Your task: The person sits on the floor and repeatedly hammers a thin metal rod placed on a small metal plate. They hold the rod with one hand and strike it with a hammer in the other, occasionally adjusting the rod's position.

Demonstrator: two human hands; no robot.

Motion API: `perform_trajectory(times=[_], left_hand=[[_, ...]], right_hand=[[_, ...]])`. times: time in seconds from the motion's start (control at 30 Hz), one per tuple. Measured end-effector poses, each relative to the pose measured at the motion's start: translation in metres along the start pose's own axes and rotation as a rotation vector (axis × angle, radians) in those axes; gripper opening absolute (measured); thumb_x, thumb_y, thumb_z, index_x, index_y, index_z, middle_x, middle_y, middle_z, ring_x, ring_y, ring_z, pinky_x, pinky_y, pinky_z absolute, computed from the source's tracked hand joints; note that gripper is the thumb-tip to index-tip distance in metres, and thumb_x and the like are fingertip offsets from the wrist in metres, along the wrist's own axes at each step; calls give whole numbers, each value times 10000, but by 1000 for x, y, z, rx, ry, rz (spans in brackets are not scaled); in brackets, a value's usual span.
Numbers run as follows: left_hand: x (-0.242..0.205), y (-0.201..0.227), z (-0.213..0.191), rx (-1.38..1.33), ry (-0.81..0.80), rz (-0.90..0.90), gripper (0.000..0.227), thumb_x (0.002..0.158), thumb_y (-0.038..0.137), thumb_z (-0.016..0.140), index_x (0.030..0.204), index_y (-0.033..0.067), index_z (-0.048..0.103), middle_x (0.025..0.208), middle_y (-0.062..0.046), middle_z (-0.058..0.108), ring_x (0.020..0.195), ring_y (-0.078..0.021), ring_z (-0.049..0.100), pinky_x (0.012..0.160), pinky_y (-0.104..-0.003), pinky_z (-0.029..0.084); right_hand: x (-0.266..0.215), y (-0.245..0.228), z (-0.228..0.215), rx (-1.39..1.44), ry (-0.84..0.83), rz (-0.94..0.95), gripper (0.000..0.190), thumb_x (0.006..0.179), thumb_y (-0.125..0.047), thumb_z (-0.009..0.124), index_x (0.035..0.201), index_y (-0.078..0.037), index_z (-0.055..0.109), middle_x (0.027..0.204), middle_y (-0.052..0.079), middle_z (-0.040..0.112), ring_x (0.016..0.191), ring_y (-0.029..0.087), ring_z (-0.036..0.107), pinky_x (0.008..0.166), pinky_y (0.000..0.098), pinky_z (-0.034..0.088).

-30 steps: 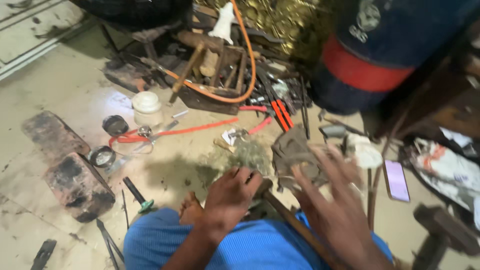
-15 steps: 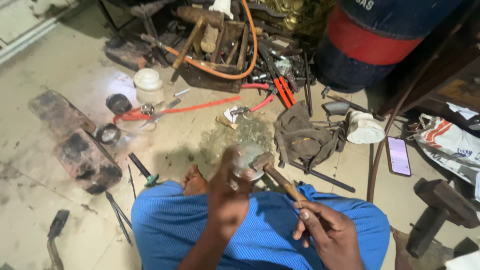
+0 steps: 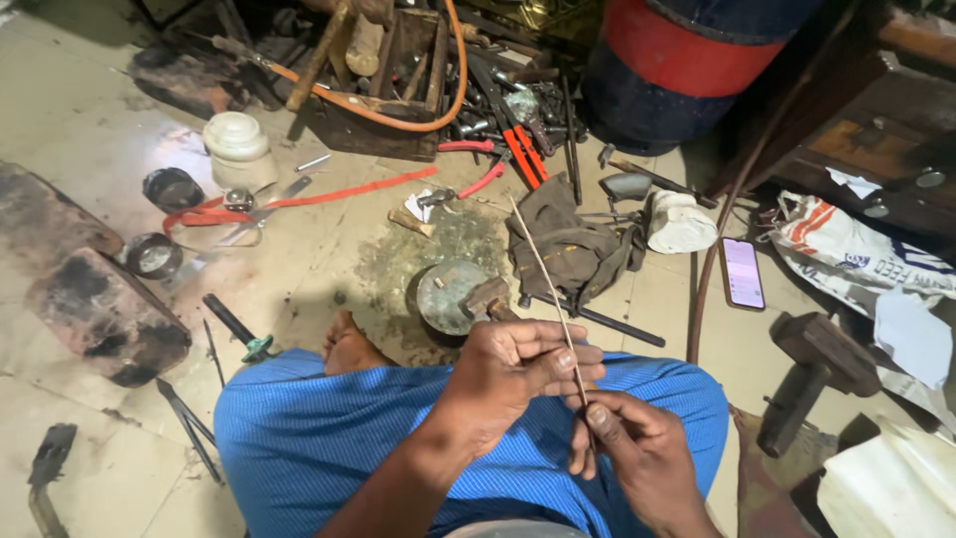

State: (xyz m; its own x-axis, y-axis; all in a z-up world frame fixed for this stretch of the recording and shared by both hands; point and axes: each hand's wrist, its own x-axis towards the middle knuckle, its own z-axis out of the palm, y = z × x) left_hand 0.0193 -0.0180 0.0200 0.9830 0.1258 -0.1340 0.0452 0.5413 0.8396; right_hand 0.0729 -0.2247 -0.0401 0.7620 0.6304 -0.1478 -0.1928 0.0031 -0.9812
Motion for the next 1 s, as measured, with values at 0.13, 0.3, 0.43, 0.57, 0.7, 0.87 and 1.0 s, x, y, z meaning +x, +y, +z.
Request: perform_trajectory(times=[0.13,0.3,0.43,0.57,0.7,0.87,1.0], left_hand=[[2,1,-1,-8,30,-1,382,942,70,677,1258,-135,613,1126,-247,745,1039,-313,760,853,-408,651],[5,6,-6,65,105,-26,359,925,60,661,1232,-125,635,1116,-240,758,1029,-311,770,850,-409,666],[11,14,-19,23,110,28,352,931,21,633,1242,-146,614,1133,-263,746,1044,-336,763,885,-427,655],[19,24,-32,-7,99,69,380,939,33,616,1267,-158,592,1165,-271,726,1067,-340,750,921,-426,637],[22,30,-36,-15,124,91,412,939,52,620,1286,-163,571,1161,-282,724,1064,-341,750,933,-419,631],[24,30,-38,-29,113,94,424,946,63,622,1300,-161,558,1161,-276,725,1065,-332,748,927,-413,625],[26,29,-40,-42,108,92,424,940,55,628,1296,-168,567,1158,-270,724,1064,-333,747,924,-414,625]], right_hand=[[-1,6,-1,234,-61,92,365,1016,-179,527,1182,105,686,765,169,716,598,247,701,541,341,555],[-5,15,-10,278,-117,118,407,1024,-201,514,1208,122,678,789,191,726,637,272,721,590,364,574],[-7,21,-17,260,-130,154,409,1017,-189,513,1224,127,670,837,218,746,693,283,734,651,388,596],[-11,24,-25,272,-181,130,395,1025,-174,512,1207,138,672,872,240,754,714,296,744,664,400,602],[-14,27,-29,223,-180,117,362,1010,-136,529,1192,135,686,885,237,759,719,285,745,660,384,601],[-16,28,-33,96,-138,120,303,977,-46,568,1184,126,705,884,227,766,717,255,745,652,350,601],[-16,28,-34,60,-115,116,296,968,-42,583,1175,121,718,872,220,768,696,242,743,626,337,595]])
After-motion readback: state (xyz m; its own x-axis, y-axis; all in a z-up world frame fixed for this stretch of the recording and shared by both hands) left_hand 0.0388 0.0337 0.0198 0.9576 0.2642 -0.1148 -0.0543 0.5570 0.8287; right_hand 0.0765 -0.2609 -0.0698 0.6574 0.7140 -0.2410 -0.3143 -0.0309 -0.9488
